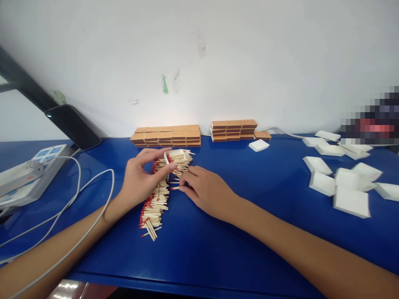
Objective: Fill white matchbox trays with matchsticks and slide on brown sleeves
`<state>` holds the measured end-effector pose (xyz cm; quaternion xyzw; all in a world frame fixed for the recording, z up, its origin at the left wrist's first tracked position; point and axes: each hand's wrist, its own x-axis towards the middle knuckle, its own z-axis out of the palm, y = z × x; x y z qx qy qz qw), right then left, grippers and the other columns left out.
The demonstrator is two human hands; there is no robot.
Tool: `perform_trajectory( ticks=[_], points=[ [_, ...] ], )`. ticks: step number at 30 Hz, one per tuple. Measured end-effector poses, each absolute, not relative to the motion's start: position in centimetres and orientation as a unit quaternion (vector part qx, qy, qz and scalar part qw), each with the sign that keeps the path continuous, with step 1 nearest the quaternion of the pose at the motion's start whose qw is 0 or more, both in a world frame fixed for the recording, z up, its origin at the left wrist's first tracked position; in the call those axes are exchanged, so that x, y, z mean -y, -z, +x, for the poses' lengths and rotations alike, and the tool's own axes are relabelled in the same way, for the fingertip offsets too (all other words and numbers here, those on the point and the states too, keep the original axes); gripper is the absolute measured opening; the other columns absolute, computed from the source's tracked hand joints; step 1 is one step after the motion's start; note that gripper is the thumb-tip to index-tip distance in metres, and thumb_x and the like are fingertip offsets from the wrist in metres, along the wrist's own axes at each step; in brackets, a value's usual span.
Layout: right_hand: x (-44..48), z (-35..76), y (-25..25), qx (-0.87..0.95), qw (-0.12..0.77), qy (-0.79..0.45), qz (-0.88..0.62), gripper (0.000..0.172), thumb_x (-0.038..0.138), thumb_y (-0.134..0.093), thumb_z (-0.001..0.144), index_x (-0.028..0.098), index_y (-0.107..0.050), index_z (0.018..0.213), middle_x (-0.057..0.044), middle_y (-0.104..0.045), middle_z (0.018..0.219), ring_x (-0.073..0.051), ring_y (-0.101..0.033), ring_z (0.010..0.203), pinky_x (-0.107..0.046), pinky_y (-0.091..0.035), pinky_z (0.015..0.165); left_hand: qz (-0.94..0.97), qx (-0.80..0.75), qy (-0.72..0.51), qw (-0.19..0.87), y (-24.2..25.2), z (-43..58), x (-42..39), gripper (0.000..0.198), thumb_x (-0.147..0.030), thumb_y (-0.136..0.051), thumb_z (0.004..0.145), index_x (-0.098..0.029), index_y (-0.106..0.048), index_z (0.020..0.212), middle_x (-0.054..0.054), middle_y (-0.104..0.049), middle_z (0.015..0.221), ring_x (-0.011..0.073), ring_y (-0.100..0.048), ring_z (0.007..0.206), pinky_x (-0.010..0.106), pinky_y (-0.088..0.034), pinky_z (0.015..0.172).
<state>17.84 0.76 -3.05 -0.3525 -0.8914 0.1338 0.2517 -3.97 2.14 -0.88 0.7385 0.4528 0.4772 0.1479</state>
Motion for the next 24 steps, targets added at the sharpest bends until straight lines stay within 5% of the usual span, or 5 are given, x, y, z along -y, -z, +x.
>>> perform_trajectory(
  ticks=[18, 24],
  points=[
    [-0.4, 19.7, 1.3, 0.881, 0.221, -0.172, -0.382, 0.009, 0.03, -0.061, 0.104, 0.021, -0.063, 0.106, -0.003, -0.064, 0.093, -0.019, -0.061, 0.081, -0.031, -0.045, 0.07, 0.743, -0.465, -0.465, 0.127, 1.4, -4.3, -2.7, 0.037, -0.043, -0.086, 0.086, -0.029, -0.08, 0.12, 0.005, -0.079, 0.113, 0.0231, -0.073, 0.101, 0.039, -0.059, 0.09],
    [0.1, 18.9, 1.9, 0.888, 0.202, -0.152, -0.384, 0.004, 0.02, -0.063, 0.102, 0.019, -0.062, 0.099, -0.005, -0.066, 0.098, -0.02, -0.062, 0.084, -0.032, -0.046, 0.073, 0.744, -0.467, -0.46, 0.125, 1.4, -4.2, -2.7, 0.038, -0.043, -0.086, 0.086, -0.029, -0.08, 0.12, 0.005, -0.079, 0.11, 0.022, -0.073, 0.1, 0.038, -0.059, 0.09]
  ],
)
